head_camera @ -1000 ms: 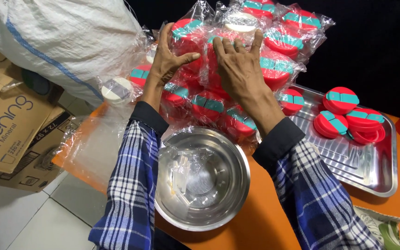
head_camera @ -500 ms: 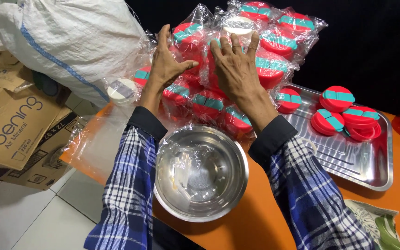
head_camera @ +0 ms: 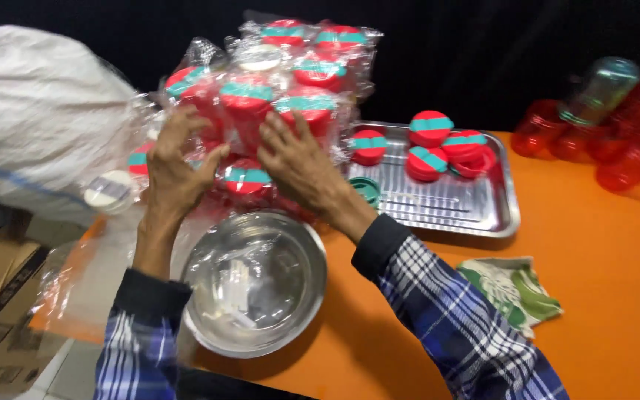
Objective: Wiping the inside of red plastic containers with a cloth and then attaching lids.
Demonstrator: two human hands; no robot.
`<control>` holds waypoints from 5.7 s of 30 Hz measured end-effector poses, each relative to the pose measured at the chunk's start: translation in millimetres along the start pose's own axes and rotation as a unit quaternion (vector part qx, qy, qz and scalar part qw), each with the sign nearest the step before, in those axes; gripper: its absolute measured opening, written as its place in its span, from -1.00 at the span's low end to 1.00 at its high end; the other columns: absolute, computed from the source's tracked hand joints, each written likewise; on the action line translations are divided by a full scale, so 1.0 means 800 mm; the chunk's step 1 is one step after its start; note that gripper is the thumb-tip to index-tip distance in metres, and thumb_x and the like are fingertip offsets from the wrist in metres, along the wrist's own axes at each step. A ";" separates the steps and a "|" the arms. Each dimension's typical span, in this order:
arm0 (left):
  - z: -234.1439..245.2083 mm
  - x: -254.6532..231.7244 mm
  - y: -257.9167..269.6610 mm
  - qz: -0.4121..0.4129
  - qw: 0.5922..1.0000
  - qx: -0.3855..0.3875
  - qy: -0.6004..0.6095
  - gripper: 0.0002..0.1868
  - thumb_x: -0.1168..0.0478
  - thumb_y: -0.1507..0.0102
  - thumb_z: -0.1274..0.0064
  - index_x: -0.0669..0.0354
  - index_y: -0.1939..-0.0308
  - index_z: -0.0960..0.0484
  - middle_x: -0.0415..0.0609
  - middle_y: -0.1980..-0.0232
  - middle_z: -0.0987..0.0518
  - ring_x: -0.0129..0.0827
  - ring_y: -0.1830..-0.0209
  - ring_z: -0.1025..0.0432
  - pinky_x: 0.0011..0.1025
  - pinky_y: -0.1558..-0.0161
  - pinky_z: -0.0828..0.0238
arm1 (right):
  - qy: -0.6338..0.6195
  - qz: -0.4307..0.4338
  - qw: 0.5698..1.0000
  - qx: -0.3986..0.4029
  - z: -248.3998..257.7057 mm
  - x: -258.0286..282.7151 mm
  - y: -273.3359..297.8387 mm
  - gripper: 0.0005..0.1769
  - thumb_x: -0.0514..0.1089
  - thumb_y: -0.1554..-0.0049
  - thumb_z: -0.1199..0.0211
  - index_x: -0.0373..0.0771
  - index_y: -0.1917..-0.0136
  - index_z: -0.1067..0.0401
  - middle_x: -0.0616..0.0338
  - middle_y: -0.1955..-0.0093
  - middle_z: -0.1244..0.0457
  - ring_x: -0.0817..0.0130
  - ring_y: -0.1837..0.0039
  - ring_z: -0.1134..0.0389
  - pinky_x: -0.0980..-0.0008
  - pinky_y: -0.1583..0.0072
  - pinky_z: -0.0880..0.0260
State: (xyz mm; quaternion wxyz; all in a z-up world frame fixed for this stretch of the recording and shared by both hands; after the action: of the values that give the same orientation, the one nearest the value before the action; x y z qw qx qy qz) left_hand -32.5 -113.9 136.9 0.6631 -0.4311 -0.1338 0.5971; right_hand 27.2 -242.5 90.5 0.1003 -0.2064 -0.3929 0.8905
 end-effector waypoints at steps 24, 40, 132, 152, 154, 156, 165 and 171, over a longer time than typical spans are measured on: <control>-0.405 -0.366 0.086 -0.073 0.908 0.276 0.308 -0.69 0.33 -0.23 -0.11 0.07 -0.05 -0.49 0.20 0.00 -0.60 0.29 -0.02 -0.52 0.09 0.03 -0.51 | -0.034 -0.174 0.976 0.125 0.204 -0.174 0.415 -0.53 0.21 -0.21 -0.18 -0.07 0.40 -0.29 0.25 0.46 -0.15 0.25 0.33 -0.29 0.30 0.14 -0.38; -0.621 -0.484 0.182 -0.063 0.898 0.372 0.226 -0.19 0.46 -0.02 0.01 0.30 -0.40 -0.25 0.31 -0.29 -0.43 0.24 -0.41 -0.25 0.35 -0.42 0.05 | 0.069 -0.495 0.844 0.193 0.220 -0.332 0.665 -0.71 0.10 -0.18 -0.32 -0.11 0.05 -0.37 0.28 0.16 -0.22 0.23 -0.02 -0.42 0.23 0.13 -0.56; -0.398 -0.342 0.187 0.222 0.905 -0.002 0.363 0.03 -0.12 0.08 -0.47 0.09 -0.35 -0.28 0.23 -0.02 -0.60 0.21 -0.01 -0.56 0.06 -0.03 -0.57 | -0.201 -0.523 0.824 0.085 0.208 -0.101 0.508 0.09 -0.32 0.18 -0.10 -0.33 -0.63 0.06 -0.42 -0.21 -0.22 -0.35 -0.29 -0.32 -0.15 -0.31 -0.43; -0.380 -0.213 0.192 0.430 0.770 -0.064 0.467 0.01 -0.35 0.08 -0.22 0.10 -0.31 -0.33 0.14 -0.20 -0.52 -0.04 -0.15 -0.48 -0.23 -0.07 -0.55 | -0.276 -0.147 0.918 0.243 0.189 0.033 0.416 -0.12 0.46 -0.16 -0.18 -0.19 -0.49 -0.29 -0.19 -0.48 -0.19 -0.16 -0.47 -0.21 -0.16 -0.42 -0.19; -0.380 -0.201 0.193 0.439 0.747 -0.073 0.495 0.04 -0.35 0.09 -0.23 0.12 -0.33 -0.34 0.14 -0.20 -0.54 -0.05 -0.16 -0.47 -0.20 -0.12 -0.52 | -0.273 -0.160 0.908 0.274 0.177 0.034 0.420 -0.18 0.40 -0.18 -0.17 -0.19 -0.47 -0.31 -0.19 -0.49 -0.17 -0.17 -0.49 -0.17 -0.18 -0.43 -0.14; -0.375 -0.198 0.184 0.416 0.727 -0.074 0.541 -0.06 -0.25 0.02 -0.25 0.13 -0.33 -0.40 0.08 -0.18 -0.55 -0.07 -0.15 -0.48 -0.22 -0.10 -0.53 | -0.247 -0.189 0.906 0.286 0.166 0.027 0.427 -0.19 -0.05 0.06 -0.22 -0.07 -0.49 -0.29 -0.07 -0.48 -0.19 -0.11 -0.46 -0.16 -0.18 -0.42 -0.13; -0.366 -0.186 0.198 0.467 0.500 -0.058 0.727 -0.41 -0.29 -0.22 -0.12 0.04 -0.10 -0.61 0.09 0.10 -0.70 -0.12 0.15 -0.63 -0.17 0.00 -0.60 | -0.087 -0.267 0.938 0.204 0.098 -0.019 0.421 -0.63 -0.20 0.05 -0.15 0.07 -0.04 -0.49 0.34 0.14 -0.18 0.29 0.12 -0.35 0.34 0.14 -0.39; -0.357 -0.186 0.191 0.453 0.368 -0.132 0.801 -0.46 -0.11 -0.23 -0.13 0.07 -0.21 -0.58 0.11 -0.12 -0.66 -0.05 -0.04 -0.58 -0.04 -0.19 -0.51 | -0.186 -0.431 0.874 0.123 0.099 -0.050 0.450 -0.49 -0.28 0.05 -0.29 0.13 -0.15 -0.49 0.28 0.21 -0.36 0.15 0.08 -0.51 0.31 0.07 -0.54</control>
State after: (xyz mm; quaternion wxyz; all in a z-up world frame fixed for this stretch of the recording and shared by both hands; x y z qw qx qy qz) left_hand 24.0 -379.3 -94.0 0.0245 -0.7851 0.5986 0.1569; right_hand 21.4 -549.8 -116.6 0.4239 0.1666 -0.3418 0.8220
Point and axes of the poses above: each hand's wrist, its own y-axis away from the middle knuckle, its own z-axis out of the back of the hand, x = y × z, the point moved 10 cm from there along -y, towards the middle knuckle
